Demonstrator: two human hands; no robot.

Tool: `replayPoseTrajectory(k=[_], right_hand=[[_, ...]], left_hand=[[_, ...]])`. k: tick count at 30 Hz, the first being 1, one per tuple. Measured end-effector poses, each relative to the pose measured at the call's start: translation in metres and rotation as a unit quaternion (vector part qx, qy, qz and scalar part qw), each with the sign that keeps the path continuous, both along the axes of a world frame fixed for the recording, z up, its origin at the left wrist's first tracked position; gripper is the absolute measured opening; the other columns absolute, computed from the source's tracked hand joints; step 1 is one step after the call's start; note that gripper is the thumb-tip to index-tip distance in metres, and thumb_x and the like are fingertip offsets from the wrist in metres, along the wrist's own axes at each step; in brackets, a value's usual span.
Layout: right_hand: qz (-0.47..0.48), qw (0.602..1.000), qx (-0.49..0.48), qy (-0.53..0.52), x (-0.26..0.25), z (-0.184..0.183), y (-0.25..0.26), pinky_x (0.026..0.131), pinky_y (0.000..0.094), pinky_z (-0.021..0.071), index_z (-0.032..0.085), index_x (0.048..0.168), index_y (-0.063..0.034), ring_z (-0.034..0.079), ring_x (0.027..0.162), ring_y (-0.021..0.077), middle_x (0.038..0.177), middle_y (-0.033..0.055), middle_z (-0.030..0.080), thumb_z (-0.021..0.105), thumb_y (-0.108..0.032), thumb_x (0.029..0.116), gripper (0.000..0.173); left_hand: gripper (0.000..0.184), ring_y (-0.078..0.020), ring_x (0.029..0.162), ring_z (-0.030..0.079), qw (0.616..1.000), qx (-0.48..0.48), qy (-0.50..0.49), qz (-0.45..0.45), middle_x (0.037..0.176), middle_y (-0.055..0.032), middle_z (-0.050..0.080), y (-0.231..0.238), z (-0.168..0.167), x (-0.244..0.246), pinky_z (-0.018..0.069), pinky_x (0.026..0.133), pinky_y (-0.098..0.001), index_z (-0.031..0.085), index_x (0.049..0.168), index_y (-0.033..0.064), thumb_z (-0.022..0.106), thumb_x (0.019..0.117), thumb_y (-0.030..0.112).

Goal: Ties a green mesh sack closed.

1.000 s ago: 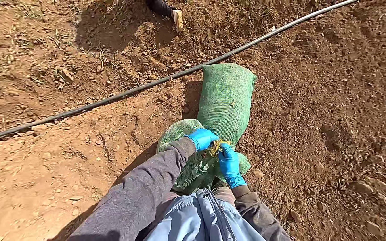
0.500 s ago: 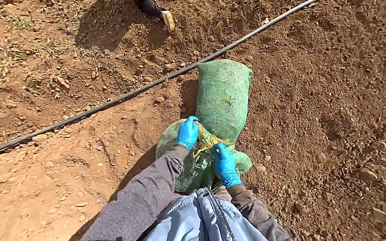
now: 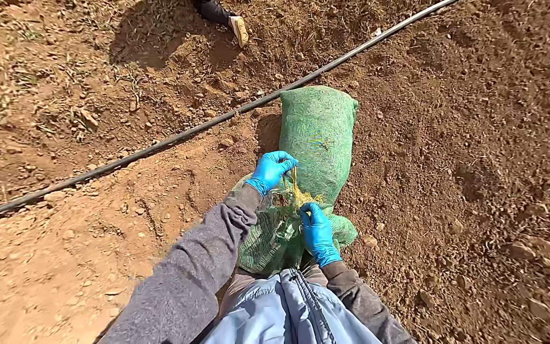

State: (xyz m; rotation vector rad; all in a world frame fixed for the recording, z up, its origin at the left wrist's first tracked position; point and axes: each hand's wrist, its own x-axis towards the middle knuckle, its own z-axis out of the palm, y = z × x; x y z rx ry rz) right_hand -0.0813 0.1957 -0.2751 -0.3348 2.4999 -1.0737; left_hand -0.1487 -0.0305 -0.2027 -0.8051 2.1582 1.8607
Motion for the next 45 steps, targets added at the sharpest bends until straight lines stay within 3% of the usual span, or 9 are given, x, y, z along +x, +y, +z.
replayPoseTrajectory(k=[2, 5, 8, 17, 23, 29, 33, 39, 45], right_hand=[[-0.002, 1.0, -0.008, 0.0, -0.002, 0.001, -0.002, 0.079, 0.0489, 0.0599, 0.07, 0.107, -0.015, 0.071, 0.089, 0.0203, 0.104, 0.0037, 0.072, 0.064, -0.016, 0.0996, 0.01], [-0.022, 0.999, -0.027, -0.002, -0.003, 0.001, 0.003, 0.085, 0.0451, 0.06, 0.07, 0.108, -0.0143, 0.071, 0.093, 0.0172, 0.106, 0.002, 0.073, 0.063, -0.012, 0.0997, 0.011], [-0.027, 0.998, -0.055, 0.025, -0.004, -0.002, 0.002, 0.085, 0.0443, 0.0597, 0.07, 0.106, -0.0135, 0.071, 0.094, 0.0161, 0.105, 0.0016, 0.073, 0.064, -0.01, 0.0989, 0.01], [0.172, 0.96, 0.069, 0.21, -0.009, 0.016, -0.023, 0.054, 0.0498, 0.057, 0.076, 0.108, -0.0107, 0.07, 0.069, 0.0305, 0.096, 0.0128, 0.071, 0.069, -0.001, 0.0869, 0.024], [0.122, 0.968, 0.05, 0.211, -0.003, 0.016, -0.019, 0.053, 0.0472, 0.0574, 0.075, 0.105, -0.0145, 0.07, 0.069, 0.0266, 0.098, 0.0084, 0.071, 0.065, -0.003, 0.0908, 0.021], [0.127, 0.949, 0.016, 0.287, 0.02, -0.007, -0.012, 0.058, 0.0433, 0.0594, 0.077, 0.107, -0.0158, 0.072, 0.074, 0.0261, 0.102, 0.009, 0.074, 0.066, -0.002, 0.0878, 0.026], [0.209, 0.936, 0.051, 0.28, 0.028, -0.011, -0.024, 0.056, 0.0441, 0.0584, 0.078, 0.105, -0.0141, 0.071, 0.072, 0.0286, 0.094, 0.012, 0.072, 0.069, -0.003, 0.0855, 0.024], [0.316, 0.929, 0.169, 0.09, 0.026, -0.032, 0.011, 0.069, 0.05, 0.0602, 0.075, 0.108, -0.0107, 0.073, 0.086, 0.0329, 0.105, 0.0152, 0.072, 0.053, -0.008, 0.0983, 0.025], [0.051, 0.991, 0.053, 0.115, 0.029, -0.003, 0.018, 0.06, 0.0477, 0.0606, 0.075, 0.103, -0.0114, 0.074, 0.076, 0.0248, 0.099, 0.0076, 0.074, 0.06, -0.015, 0.0938, 0.018]], left_hand=[[0.016, -0.012, 0.063, 0.058, 0.997, 0.021, -0.003, 0.07, 0.078, -0.0053, 0.064, -0.003, -0.014, 0.012, 0.0516, 0.062, -0.0296, 0.07, 0.104, 0.0042, 0.068, 0.1004, 0.019], [0.04, -0.0231, 0.107, 0.071, 0.952, -0.176, -0.105, -0.226, 0.114, -0.0074, 0.075, -0.016, -0.009, 0.031, 0.055, 0.097, -0.0526, 0.072, 0.127, 0.022, 0.077, 0.0919, 0.042], [0.031, -0.0228, 0.108, 0.07, 0.897, -0.233, -0.117, -0.357, 0.111, -0.0042, 0.076, -0.016, 0.005, 0.033, 0.0528, 0.098, -0.0555, 0.078, 0.114, 0.024, 0.071, 0.0951, 0.048], [0.023, -0.0166, 0.091, 0.073, 0.902, -0.362, 0.167, -0.169, 0.096, -0.0009, 0.079, 0.039, -0.003, 0.03, 0.0514, 0.089, -0.0474, 0.082, 0.101, 0.0192, 0.063, 0.1013, 0.032], [0.027, -0.0245, 0.1, 0.072, 0.967, -0.244, -0.077, -0.01, 0.101, -0.0053, 0.077, 0.026, -0.014, 0.024, 0.0538, 0.09, -0.0586, 0.079, 0.105, 0.0198, 0.062, 0.1023, 0.042], [0.035, -0.0303, 0.106, 0.071, 0.898, -0.321, -0.184, -0.238, 0.108, -0.0082, 0.076, 0.027, -0.029, 0.012, 0.0536, 0.09, -0.0611, 0.077, 0.108, 0.0209, 0.058, 0.102, 0.049], [0.035, -0.0306, 0.109, 0.07, 0.832, -0.325, -0.104, -0.438, 0.111, -0.0087, 0.075, 0.051, -0.028, -0.021, 0.0525, 0.092, -0.0603, 0.077, 0.113, 0.0198, 0.058, 0.103, 0.046], [0.032, -0.0262, 0.087, 0.07, 0.969, -0.217, -0.041, -0.112, 0.091, -0.0087, 0.073, 0.026, -0.003, -0.05, 0.0547, 0.082, -0.0554, 0.076, 0.101, 0.0145, 0.059, 0.1039, 0.042], [0.022, -0.0126, 0.069, 0.066, 0.969, -0.12, -0.025, -0.217, 0.085, -0.0028, 0.073, 0.0, 0.015, -0.006, 0.0566, 0.069, -0.0358, 0.072, 0.108, 0.0112, 0.059, 0.1056, 0.029]])
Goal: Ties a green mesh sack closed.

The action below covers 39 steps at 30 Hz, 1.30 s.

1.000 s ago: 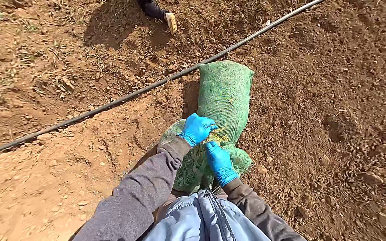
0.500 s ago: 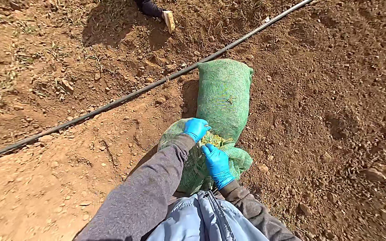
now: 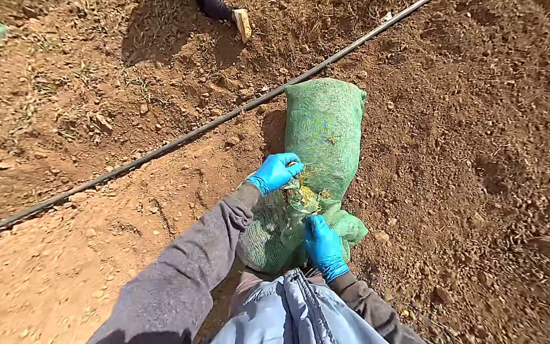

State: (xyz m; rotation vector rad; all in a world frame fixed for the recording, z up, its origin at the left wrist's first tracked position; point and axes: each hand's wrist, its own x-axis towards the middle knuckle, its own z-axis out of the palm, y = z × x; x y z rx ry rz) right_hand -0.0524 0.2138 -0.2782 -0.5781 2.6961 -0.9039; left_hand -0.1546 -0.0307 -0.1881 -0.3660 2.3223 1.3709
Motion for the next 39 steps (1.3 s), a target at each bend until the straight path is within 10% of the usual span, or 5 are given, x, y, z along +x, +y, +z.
replayPoseTrajectory(k=[9, 18, 29, 32, 39], right_hand=[[-0.114, 0.937, -0.094, -0.316, -0.071, 0.029, -0.036, 0.076, 0.0499, 0.0555, 0.077, 0.1, -0.022, 0.068, 0.082, 0.0176, 0.096, -0.0015, 0.074, 0.077, -0.051, 0.0895, 0.031], [-0.139, 0.927, -0.097, -0.336, -0.055, 0.015, -0.064, 0.074, 0.0512, 0.0552, 0.076, 0.095, -0.0159, 0.069, 0.08, 0.021, 0.088, 0.0039, 0.073, 0.081, -0.029, 0.0896, 0.015], [-0.122, 0.936, -0.091, -0.319, -0.045, 0.017, -0.064, 0.077, 0.051, 0.057, 0.072, 0.103, -0.0147, 0.069, 0.086, 0.0217, 0.095, 0.0048, 0.073, 0.074, -0.024, 0.0953, 0.012], [-0.12, 0.936, -0.082, -0.321, -0.047, 0.008, -0.068, 0.083, 0.0511, 0.057, 0.072, 0.106, -0.0136, 0.07, 0.091, 0.0209, 0.099, 0.0047, 0.074, 0.072, -0.026, 0.0966, 0.016], [-0.136, 0.924, -0.123, -0.335, -0.04, 0.017, -0.067, 0.079, 0.049, 0.0573, 0.069, 0.109, -0.0115, 0.069, 0.088, 0.0227, 0.098, 0.0078, 0.072, 0.07, -0.023, 0.0987, 0.015]], left_hand=[[0.01, -0.0172, 0.076, 0.07, 0.988, 0.091, -0.005, 0.127, 0.09, -0.007, 0.071, -0.02, -0.005, 0.081, 0.0613, 0.074, -0.0366, 0.069, 0.102, 0.0049, 0.059, 0.0997, 0.002], [0.018, -0.0174, 0.081, 0.068, 0.971, 0.169, -0.014, 0.169, 0.097, -0.01, 0.069, -0.017, -0.02, 0.107, 0.0595, 0.076, -0.0345, 0.066, 0.105, 0.0005, 0.053, 0.0963, -0.008], [0.029, -0.0327, 0.122, 0.059, 0.929, -0.368, 0.035, -0.023, 0.135, -0.0099, 0.063, 0.021, 0.047, 0.095, 0.05, 0.098, -0.0547, 0.075, 0.121, 0.0194, 0.067, 0.0928, 0.02], [0.021, -0.0269, 0.107, 0.067, 0.918, -0.364, 0.154, 0.014, 0.116, -0.0074, 0.07, 0.047, 0.036, 0.095, 0.0557, 0.089, -0.0483, 0.076, 0.113, 0.0153, 0.061, 0.0989, 0.019], [0.021, -0.0331, 0.098, 0.072, 0.955, -0.262, -0.132, 0.045, 0.107, -0.0112, 0.074, 0.052, -0.018, 0.101, 0.0568, 0.083, -0.0594, 0.072, 0.112, 0.0136, 0.069, 0.099, 0.029]])
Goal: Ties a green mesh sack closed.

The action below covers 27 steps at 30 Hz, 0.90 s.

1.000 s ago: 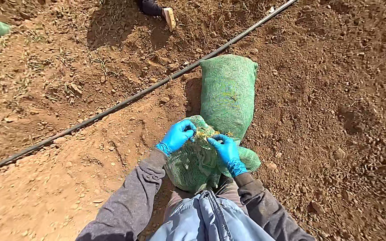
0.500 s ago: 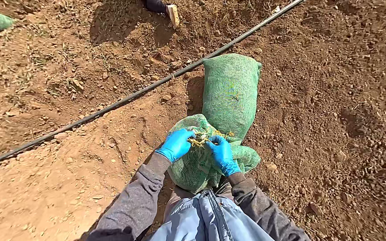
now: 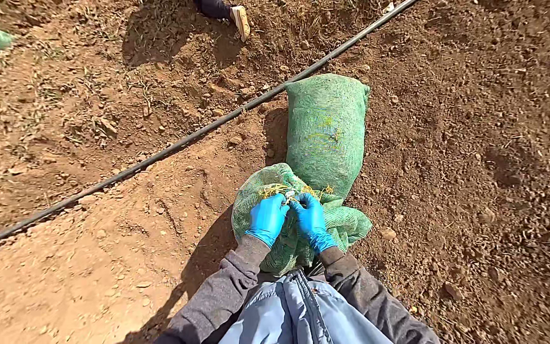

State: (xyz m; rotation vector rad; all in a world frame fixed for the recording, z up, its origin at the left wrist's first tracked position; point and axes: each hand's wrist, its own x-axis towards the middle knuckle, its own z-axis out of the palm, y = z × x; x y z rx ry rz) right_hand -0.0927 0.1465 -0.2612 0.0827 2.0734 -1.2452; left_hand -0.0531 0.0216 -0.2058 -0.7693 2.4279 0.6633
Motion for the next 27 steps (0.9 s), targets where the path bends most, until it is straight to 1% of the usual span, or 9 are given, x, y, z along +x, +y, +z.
replayPoseTrajectory(k=[3, 7, 14, 16, 18, 20, 21, 24, 27], right_hand=[[0.018, 1.0, -0.011, -0.005, 0.003, -0.008, 0.003, 0.079, 0.0473, 0.0579, 0.068, 0.107, -0.0106, 0.069, 0.087, 0.0214, 0.097, 0.0075, 0.071, 0.07, -0.021, 0.0987, 0.013], [0.065, 0.998, 0.022, -0.009, 0.006, -0.019, 0.0, 0.08, 0.0499, 0.0576, 0.067, 0.111, -0.0134, 0.07, 0.089, 0.0224, 0.098, 0.0062, 0.072, 0.074, -0.025, 0.0963, 0.019], [0.154, 0.982, 0.087, 0.059, 0.006, -0.009, -0.01, 0.081, 0.0611, 0.0565, 0.066, 0.116, -0.0147, 0.071, 0.097, 0.0325, 0.107, 0.0102, 0.073, 0.066, -0.016, 0.098, 0.018], [0.16, 0.982, 0.089, 0.034, 0.007, -0.011, -0.008, 0.082, 0.0604, 0.0565, 0.066, 0.117, -0.0131, 0.071, 0.098, 0.0331, 0.108, 0.0115, 0.073, 0.064, -0.014, 0.0975, 0.019], [0.175, 0.982, 0.068, -0.013, 0.008, -0.004, -0.007, 0.085, 0.0548, 0.057, 0.067, 0.113, -0.0114, 0.071, 0.097, 0.0289, 0.103, 0.0103, 0.072, 0.065, -0.018, 0.0996, 0.015], [0.194, 0.98, 0.038, -0.023, 0.004, 0.011, -0.014, 0.084, 0.052, 0.0568, 0.071, 0.105, -0.0105, 0.07, 0.094, 0.0263, 0.098, 0.0094, 0.072, 0.063, -0.012, 0.0984, 0.011], [0.192, 0.981, 0.033, -0.014, 0.006, 0.011, -0.014, 0.082, 0.0536, 0.0565, 0.071, 0.105, -0.0089, 0.07, 0.092, 0.0285, 0.097, 0.0117, 0.072, 0.062, -0.01, 0.0983, 0.011], [0.182, 0.98, 0.077, 0.016, -0.002, -0.004, -0.008, 0.087, 0.0589, 0.0562, 0.065, 0.127, -0.0089, 0.071, 0.1, 0.0356, 0.105, 0.0181, 0.072, 0.065, -0.01, 0.0961, 0.031], [0.215, 0.971, 0.097, 0.042, -0.005, -0.003, 0.005, 0.082, 0.0615, 0.0561, 0.067, 0.121, -0.0141, 0.071, 0.097, 0.0344, 0.105, 0.0129, 0.074, 0.065, -0.008, 0.0938, 0.028]], left_hand=[[0.021, -0.0272, 0.095, 0.072, 0.997, 0.058, 0.042, 0.038, 0.101, -0.0071, 0.075, -0.009, -0.01, 0.01, 0.0574, 0.085, -0.0569, 0.076, 0.105, 0.0164, 0.068, 0.0999, 0.035], [0.02, -0.0267, 0.092, 0.072, 0.994, 0.074, 0.064, 0.047, 0.096, -0.0083, 0.075, -0.019, -0.01, 0.007, 0.0573, 0.084, -0.0562, 0.077, 0.1, 0.0138, 0.067, 0.101, 0.031], [0.021, -0.023, 0.084, 0.066, 0.956, 0.224, 0.012, 0.191, 0.089, -0.0086, 0.071, -0.026, -0.023, 0.012, 0.0527, 0.078, -0.0494, 0.073, 0.091, 0.0088, 0.068, 0.1005, 0.027], [0.022, -0.0192, 0.084, 0.065, 0.951, 0.261, -0.027, 0.164, 0.089, -0.0073, 0.071, -0.035, -0.038, 0.02, 0.0523, 0.078, -0.0424, 0.073, 0.091, 0.0069, 0.066, 0.1019, 0.024], [0.023, -0.0262, 0.095, 0.068, 0.977, 0.165, -0.081, 0.104, 0.097, -0.0105, 0.073, -0.05, -0.045, 0.02, 0.0526, 0.088, -0.0528, 0.075, 0.097, 0.0083, 0.063, 0.1027, 0.028], [0.024, -0.0333, 0.106, 0.07, 0.991, 0.061, -0.05, 0.106, 0.107, -0.014, 0.074, -0.053, -0.049, 0.011, 0.0527, 0.094, -0.0617, 0.076, 0.106, 0.011, 0.062, 0.1026, 0.03], [0.025, -0.0356, 0.107, 0.07, 0.993, 0.053, -0.032, 0.101, 0.108, -0.016, 0.074, -0.041, -0.041, 0.006, 0.0527, 0.094, -0.063, 0.075, 0.108, 0.0102, 0.061, 0.1035, 0.029], [0.031, -0.0301, 0.096, 0.07, 0.99, 0.137, -0.028, 0.004, 0.099, -0.0133, 0.073, -0.023, 0.01, -0.021, 0.0547, 0.088, -0.0564, 0.074, 0.104, 0.0085, 0.056, 0.1063, 0.033], [0.037, -0.0259, 0.084, 0.065, 0.977, 0.206, -0.038, 0.032, 0.088, -0.011, 0.069, -0.041, -0.007, -0.004, 0.0517, 0.08, -0.0523, 0.072, 0.094, 0.0066, 0.052, 0.1086, 0.035]])
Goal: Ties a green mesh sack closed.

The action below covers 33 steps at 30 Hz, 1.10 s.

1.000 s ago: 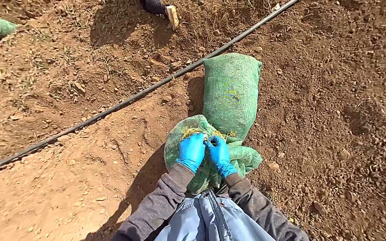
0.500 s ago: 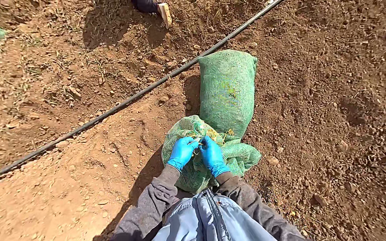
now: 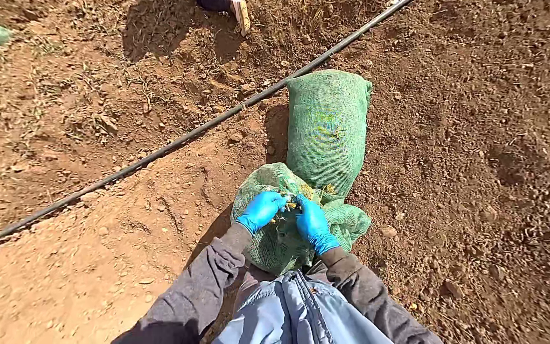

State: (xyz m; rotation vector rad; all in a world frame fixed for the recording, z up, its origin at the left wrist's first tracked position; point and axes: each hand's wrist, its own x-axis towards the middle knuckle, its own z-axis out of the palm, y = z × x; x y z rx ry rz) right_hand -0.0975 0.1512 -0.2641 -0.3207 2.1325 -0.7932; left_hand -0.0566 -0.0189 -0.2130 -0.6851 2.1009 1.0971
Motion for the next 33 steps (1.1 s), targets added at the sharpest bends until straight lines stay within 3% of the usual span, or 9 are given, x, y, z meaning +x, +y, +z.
replayPoseTrajectory(k=[3, 6, 11, 13, 20, 24, 26, 30, 33], right_hand=[[0.0, 1.0, -0.017, -0.023, 0.001, -0.003, -0.002, 0.086, 0.0545, 0.0577, 0.069, 0.116, -0.0209, 0.072, 0.1, 0.0208, 0.108, -0.001, 0.075, 0.066, -0.012, 0.0924, 0.026], [-0.05, 0.998, -0.026, -0.011, 0.005, -0.001, -0.004, 0.089, 0.0531, 0.0565, 0.068, 0.118, -0.0169, 0.07, 0.103, 0.0201, 0.109, 0.0005, 0.073, 0.071, -0.022, 0.0938, 0.025], [-0.077, 0.997, -0.025, -0.018, 0.003, 0.018, 0.01, 0.088, 0.0492, 0.0568, 0.07, 0.112, -0.0202, 0.07, 0.098, 0.0165, 0.104, -0.0018, 0.073, 0.069, -0.034, 0.0965, 0.021], [-0.082, 0.994, -0.018, -0.064, 0.005, 0.019, 0.022, 0.087, 0.0461, 0.0567, 0.072, 0.108, -0.0206, 0.07, 0.094, 0.0148, 0.101, -0.0028, 0.073, 0.067, -0.036, 0.0979, 0.019], [-0.138, 0.982, -0.04, -0.119, 0.024, 0.012, 0.062, 0.085, 0.0379, 0.0572, 0.074, 0.102, -0.0176, 0.07, 0.091, 0.0102, 0.095, -0.0033, 0.074, 0.066, -0.037, 0.0951, 0.022], [-0.129, 0.981, -0.052, -0.134, 0.036, 0.019, 0.071, 0.084, 0.0355, 0.0561, 0.073, 0.104, -0.0178, 0.069, 0.089, 0.0091, 0.094, -0.0038, 0.073, 0.066, -0.038, 0.094, 0.023], [-0.122, 0.98, -0.056, -0.145, 0.046, 0.016, 0.076, 0.084, 0.0377, 0.0563, 0.073, 0.104, -0.0175, 0.069, 0.088, 0.0105, 0.094, -0.0032, 0.073, 0.066, -0.04, 0.0936, 0.026], [-0.077, 0.983, -0.04, -0.16, 0.058, 0.007, 0.084, 0.088, 0.0433, 0.0555, 0.073, 0.108, -0.0168, 0.07, 0.093, 0.0147, 0.097, 0.0004, 0.074, 0.064, -0.043, 0.0952, 0.031], [-0.053, 0.986, -0.064, -0.142, 0.053, 0.016, 0.081, 0.083, 0.0422, 0.0547, 0.074, 0.102, -0.0157, 0.069, 0.086, 0.0144, 0.091, 0.001, 0.073, 0.064, -0.043, 0.0943, 0.03]], left_hand=[[0.039, -0.024, 0.084, 0.063, 0.997, -0.01, -0.028, 0.068, 0.088, -0.0094, 0.067, -0.023, -0.021, 0.017, 0.0509, 0.079, -0.0506, 0.071, 0.093, 0.0081, 0.051, 0.1089, 0.037], [0.039, -0.017, 0.071, 0.06, 0.995, 0.006, -0.003, 0.104, 0.078, -0.0034, 0.064, -0.03, -0.008, 0.025, 0.0513, 0.069, -0.0403, 0.07, 0.09, 0.0112, 0.051, 0.1083, 0.041], [0.038, -0.0163, 0.099, 0.065, 0.999, -0.017, 0.027, -0.004, 0.101, -0.0016, 0.07, -0.037, -0.003, 0.05, 0.0537, 0.093, -0.0448, 0.074, 0.09, 0.0124, 0.069, 0.0965, 0.049], [0.038, -0.0167, 0.126, 0.056, 0.994, -0.022, 0.088, -0.064, 0.124, 0.0021, 0.068, -0.039, 0.001, 0.064, 0.0421, 0.112, -0.0472, 0.078, 0.095, 0.0146, 0.071, 0.0924, 0.052], [0.031, -0.0227, 0.157, 0.02, 0.9, -0.082, 0.372, -0.211, 0.158, 0.0098, 0.048, -0.039, 0.01, 0.055, 0.0081, 0.128, -0.0588, 0.077, 0.073, 0.0271, 0.073, 0.0906, 0.052], [0.032, -0.0143, 0.138, 0.053, 0.898, 0.219, 0.283, -0.256, 0.128, -0.0009, 0.072, -0.006, 0.0, 0.014, 0.0294, 0.127, -0.0422, 0.079, 0.1, 0.0088, 0.062, 0.1033, 0.036], [0.042, -0.0144, 0.108, 0.066, 0.906, 0.267, 0.185, -0.272, 0.106, -0.0083, 0.073, 0.007, -0.019, 0.005, 0.0499, 0.103, -0.0363, 0.076, 0.103, 0.0035, 0.054, 0.107, 0.039], [0.051, -0.0144, 0.065, 0.055, 0.966, 0.22, 0.049, -0.13, 0.076, -0.0054, 0.056, 0.018, -0.045, -0.03, 0.0506, 0.066, -0.0336, 0.063, 0.092, 0.0022, 0.036, 0.1121, 0.041], [0.051, -0.0107, 0.05, 0.041, 0.987, 0.149, 0.056, -0.028, 0.06, -0.0004, 0.045, 0.042, 0.111, -0.117, 0.0375, 0.051, -0.0264, 0.056, 0.075, 0.0071, 0.038, 0.1128, 0.037]])
